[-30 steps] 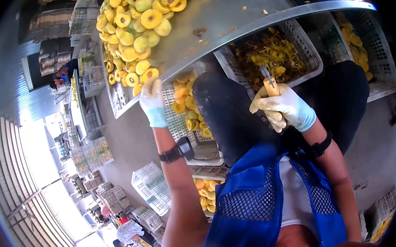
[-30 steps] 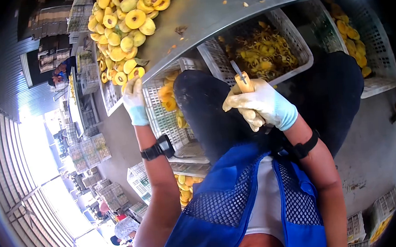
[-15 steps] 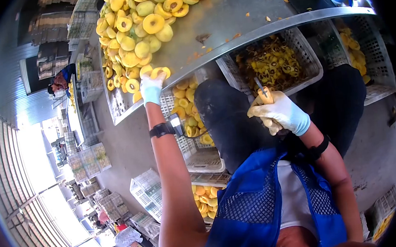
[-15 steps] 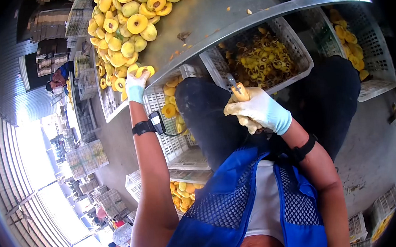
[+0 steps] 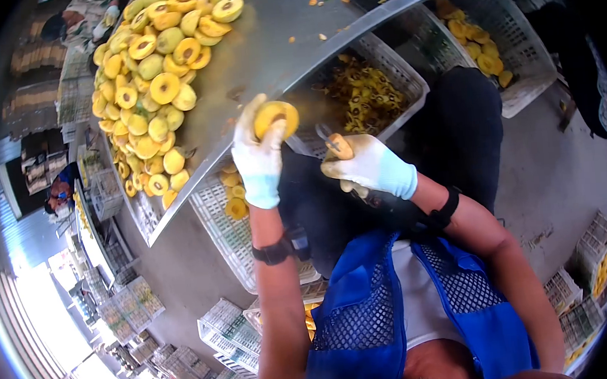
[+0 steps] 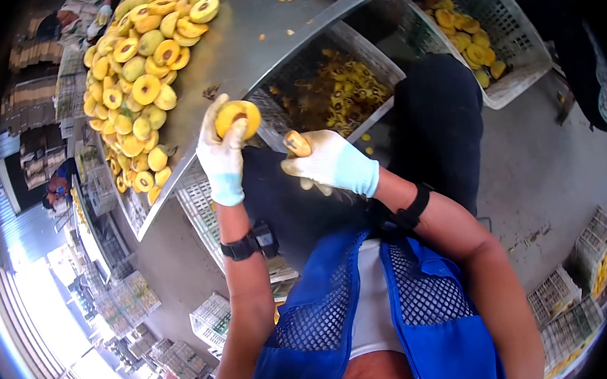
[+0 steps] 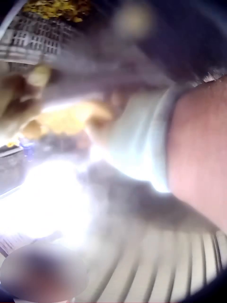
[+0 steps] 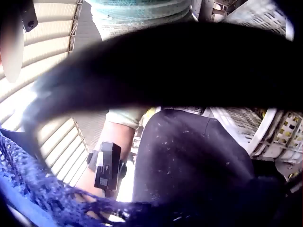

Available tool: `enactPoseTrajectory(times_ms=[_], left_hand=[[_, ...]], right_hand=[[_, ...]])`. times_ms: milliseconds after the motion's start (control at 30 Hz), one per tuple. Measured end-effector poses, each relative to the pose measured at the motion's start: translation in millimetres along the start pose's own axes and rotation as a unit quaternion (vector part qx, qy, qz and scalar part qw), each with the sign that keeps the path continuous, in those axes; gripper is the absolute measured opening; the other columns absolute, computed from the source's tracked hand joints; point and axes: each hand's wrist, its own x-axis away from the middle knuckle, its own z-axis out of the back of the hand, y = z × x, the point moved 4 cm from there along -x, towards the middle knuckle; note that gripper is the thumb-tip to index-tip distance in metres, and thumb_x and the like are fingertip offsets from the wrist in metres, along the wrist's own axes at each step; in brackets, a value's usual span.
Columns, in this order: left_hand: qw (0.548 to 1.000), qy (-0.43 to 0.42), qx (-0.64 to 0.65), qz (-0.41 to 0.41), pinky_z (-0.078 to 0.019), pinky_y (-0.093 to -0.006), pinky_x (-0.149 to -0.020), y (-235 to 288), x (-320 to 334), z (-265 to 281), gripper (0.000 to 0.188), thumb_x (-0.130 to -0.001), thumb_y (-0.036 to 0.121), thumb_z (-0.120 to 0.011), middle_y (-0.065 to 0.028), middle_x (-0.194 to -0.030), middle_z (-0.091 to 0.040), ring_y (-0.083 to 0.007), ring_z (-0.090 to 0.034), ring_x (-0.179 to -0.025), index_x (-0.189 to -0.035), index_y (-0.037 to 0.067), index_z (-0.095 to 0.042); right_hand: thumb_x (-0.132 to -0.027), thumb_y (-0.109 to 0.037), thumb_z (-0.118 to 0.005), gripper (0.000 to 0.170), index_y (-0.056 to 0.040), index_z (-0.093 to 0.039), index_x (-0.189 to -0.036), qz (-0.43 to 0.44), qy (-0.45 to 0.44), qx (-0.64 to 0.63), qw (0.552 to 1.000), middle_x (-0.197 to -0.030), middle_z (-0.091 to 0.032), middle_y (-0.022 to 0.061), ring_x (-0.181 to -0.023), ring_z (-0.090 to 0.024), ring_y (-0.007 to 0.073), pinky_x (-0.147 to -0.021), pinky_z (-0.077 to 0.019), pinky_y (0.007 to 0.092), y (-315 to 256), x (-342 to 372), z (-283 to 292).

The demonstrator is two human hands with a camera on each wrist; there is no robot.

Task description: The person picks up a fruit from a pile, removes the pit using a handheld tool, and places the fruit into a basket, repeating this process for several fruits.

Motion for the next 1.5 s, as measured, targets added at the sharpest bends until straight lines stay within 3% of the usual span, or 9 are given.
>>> enactPoseTrajectory(times_ms=[200,633,733,833,967,1067,1133,1300,1500], left_hand=[[0.995,-0.034,0.039,0.087,-0.0536,-0.0313,-0.099,18,34,-40,0.051,-0.089,0.005,-0.072,-0.0141,-0.123,-0.071,-0.0186,-0.068,-0.109,-0.138,-0.004,-0.062],[0.984,-0.021,-0.145,-0.100,-0.0539,-0.0316,-0.099,19,50,-49,0.046,-0.093,0.006,-0.069,-0.0144,-0.127,-0.071,-0.0185,-0.069,-0.110,-0.138,-0.004,-0.062],[0.990,-0.045,-0.117,-0.064,-0.0539,-0.0320,-0.099,16,50,-47,0.048,-0.092,0.004,-0.066,-0.0144,-0.127,-0.071,-0.0192,-0.070,-0.110,-0.139,-0.004,-0.060],[0.992,-0.080,-0.092,-0.019,-0.0542,-0.0332,-0.100,18,47,-44,0.055,-0.090,0.005,-0.067,-0.0151,-0.128,-0.069,-0.0216,-0.070,-0.111,-0.144,-0.004,-0.055],[0.969,-0.155,0.183,0.050,-0.0566,-0.0343,-0.095,17,47,-44,0.074,-0.079,0.009,-0.076,-0.0165,-0.134,-0.063,-0.0233,-0.067,-0.110,-0.147,-0.002,-0.049],[0.991,-0.108,0.064,0.040,-0.0574,-0.0326,-0.093,26,52,-50,0.069,-0.081,0.005,-0.074,-0.0149,-0.126,-0.067,-0.0216,-0.069,-0.104,-0.145,-0.001,-0.049],[0.994,-0.085,-0.011,-0.069,-0.0578,-0.0312,-0.090,23,55,-52,0.064,-0.080,0.006,-0.076,-0.0149,-0.124,-0.068,-0.0192,-0.069,-0.100,-0.139,-0.003,-0.053],[0.989,-0.102,0.100,0.036,-0.0578,-0.0304,-0.085,27,55,-51,0.047,-0.082,0.010,-0.079,-0.0147,-0.116,-0.071,-0.0201,-0.070,-0.099,-0.125,-0.002,-0.066],[0.984,-0.154,0.094,0.011,-0.0597,-0.0325,-0.085,19,46,-49,0.044,-0.090,0.015,-0.069,-0.0172,-0.108,-0.074,-0.0206,-0.073,-0.088,-0.127,-0.007,-0.062]], right_hand=[[-0.093,-0.028,-0.068,0.026,-0.0042,-0.067,-0.103,0.024,0.031,0.047,0.998,-0.067,-0.068,0.0049,-0.044,-0.058,0.0118,-0.044,-0.0475,0.0271,1,-2,9],[-0.092,-0.018,-0.059,0.017,-0.0021,-0.065,-0.093,-0.028,-0.016,0.062,0.998,-0.066,-0.068,0.0100,-0.043,-0.062,0.0181,-0.043,-0.0514,0.0316,-1,7,8],[-0.089,-0.018,-0.062,0.018,-0.0006,-0.066,-0.087,0.035,-0.118,0.100,0.987,-0.064,-0.065,0.0092,-0.041,-0.060,0.0182,-0.040,-0.0510,0.0319,3,3,8],[-0.086,-0.020,-0.067,0.021,0.0009,-0.068,-0.085,-0.061,-0.123,0.014,0.991,-0.061,-0.061,0.0072,-0.039,-0.059,0.0180,-0.039,-0.0508,0.0320,0,12,9],[-0.085,-0.023,-0.070,0.025,0.0019,-0.070,-0.088,-0.076,-0.157,-0.011,0.985,-0.060,-0.060,0.0062,-0.039,-0.059,0.0182,-0.038,-0.0512,0.0327,1,14,9],[-0.084,-0.022,-0.069,0.024,0.0017,-0.070,-0.087,-0.072,-0.147,0.025,0.986,-0.060,-0.060,0.0070,-0.039,-0.058,0.0180,-0.038,-0.0510,0.0327,1,13,7],[-0.084,-0.021,-0.069,0.023,0.0018,-0.070,-0.087,-0.064,-0.135,0.056,0.987,-0.060,-0.060,0.0074,-0.038,-0.057,0.0175,-0.038,-0.0508,0.0328,-4,14,6],[-0.085,-0.020,-0.068,0.023,0.0031,-0.069,-0.087,-0.087,-0.149,0.070,0.983,-0.057,-0.057,0.0057,-0.037,-0.053,0.0162,-0.037,-0.0492,0.0324,1,14,6],[-0.091,-0.021,-0.069,0.026,0.0056,-0.068,-0.089,-0.120,-0.226,-0.075,0.964,-0.055,-0.050,0.0005,-0.035,-0.045,0.0116,-0.035,-0.0434,0.0296,6,21,5]])
